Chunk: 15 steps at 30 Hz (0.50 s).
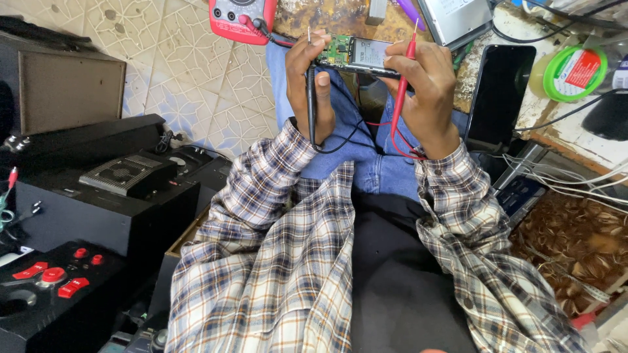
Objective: The person sits with legs crossed and uses a multimeter to test a disassembled mobile phone. They hold the phone in one hand and use the multimeter probes to touch various points on the internal circuit board and battery area.
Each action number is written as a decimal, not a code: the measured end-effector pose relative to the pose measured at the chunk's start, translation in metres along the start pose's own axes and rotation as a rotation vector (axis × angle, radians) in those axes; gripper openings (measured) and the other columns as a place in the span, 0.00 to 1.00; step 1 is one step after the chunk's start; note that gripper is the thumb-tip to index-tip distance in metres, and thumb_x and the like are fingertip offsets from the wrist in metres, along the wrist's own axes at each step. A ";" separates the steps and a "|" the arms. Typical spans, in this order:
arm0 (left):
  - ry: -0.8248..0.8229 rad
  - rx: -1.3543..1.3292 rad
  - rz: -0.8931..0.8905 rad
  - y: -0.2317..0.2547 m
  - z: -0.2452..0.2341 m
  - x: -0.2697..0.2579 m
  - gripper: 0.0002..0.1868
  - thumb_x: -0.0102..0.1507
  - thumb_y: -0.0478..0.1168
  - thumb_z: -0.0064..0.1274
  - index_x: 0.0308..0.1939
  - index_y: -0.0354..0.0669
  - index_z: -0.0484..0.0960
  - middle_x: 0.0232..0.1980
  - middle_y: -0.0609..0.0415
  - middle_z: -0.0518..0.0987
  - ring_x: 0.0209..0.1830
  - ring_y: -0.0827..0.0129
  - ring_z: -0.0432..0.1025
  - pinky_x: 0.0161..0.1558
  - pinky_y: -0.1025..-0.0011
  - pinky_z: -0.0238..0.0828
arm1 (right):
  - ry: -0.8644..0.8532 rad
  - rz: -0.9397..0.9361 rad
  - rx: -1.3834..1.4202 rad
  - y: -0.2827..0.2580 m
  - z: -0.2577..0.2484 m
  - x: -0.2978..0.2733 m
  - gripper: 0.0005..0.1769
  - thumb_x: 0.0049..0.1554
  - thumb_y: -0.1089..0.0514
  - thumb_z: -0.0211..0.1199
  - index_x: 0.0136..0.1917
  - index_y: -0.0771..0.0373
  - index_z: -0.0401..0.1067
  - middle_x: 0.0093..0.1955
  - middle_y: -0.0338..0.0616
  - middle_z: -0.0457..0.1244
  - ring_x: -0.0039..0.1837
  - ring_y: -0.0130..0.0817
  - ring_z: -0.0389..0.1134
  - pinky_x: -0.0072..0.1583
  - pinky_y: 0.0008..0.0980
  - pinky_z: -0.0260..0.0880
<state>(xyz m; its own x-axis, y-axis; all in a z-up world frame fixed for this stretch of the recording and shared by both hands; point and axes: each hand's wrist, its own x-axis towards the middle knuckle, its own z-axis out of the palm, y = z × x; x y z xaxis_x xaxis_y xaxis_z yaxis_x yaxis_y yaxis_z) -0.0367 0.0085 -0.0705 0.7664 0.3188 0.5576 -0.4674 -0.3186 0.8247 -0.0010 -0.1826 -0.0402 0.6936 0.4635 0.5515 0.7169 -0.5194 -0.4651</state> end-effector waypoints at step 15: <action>-0.014 -0.034 -0.190 -0.002 -0.002 0.000 0.20 0.78 0.55 0.35 0.65 0.49 0.70 0.61 0.57 0.77 0.66 0.64 0.71 0.71 0.62 0.70 | 0.058 -0.030 0.024 0.005 0.010 -0.006 0.09 0.66 0.63 0.69 0.54 0.67 0.71 0.56 0.56 0.67 0.60 0.56 0.68 0.57 0.50 0.58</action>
<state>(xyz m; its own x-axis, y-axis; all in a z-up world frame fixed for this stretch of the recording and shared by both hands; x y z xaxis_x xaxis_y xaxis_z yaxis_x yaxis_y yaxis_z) -0.0365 0.0111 -0.0720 0.8483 0.3581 0.3900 -0.3277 -0.2235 0.9180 -0.0009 -0.1806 -0.0521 0.6667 0.4363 0.6043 0.7395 -0.4883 -0.4634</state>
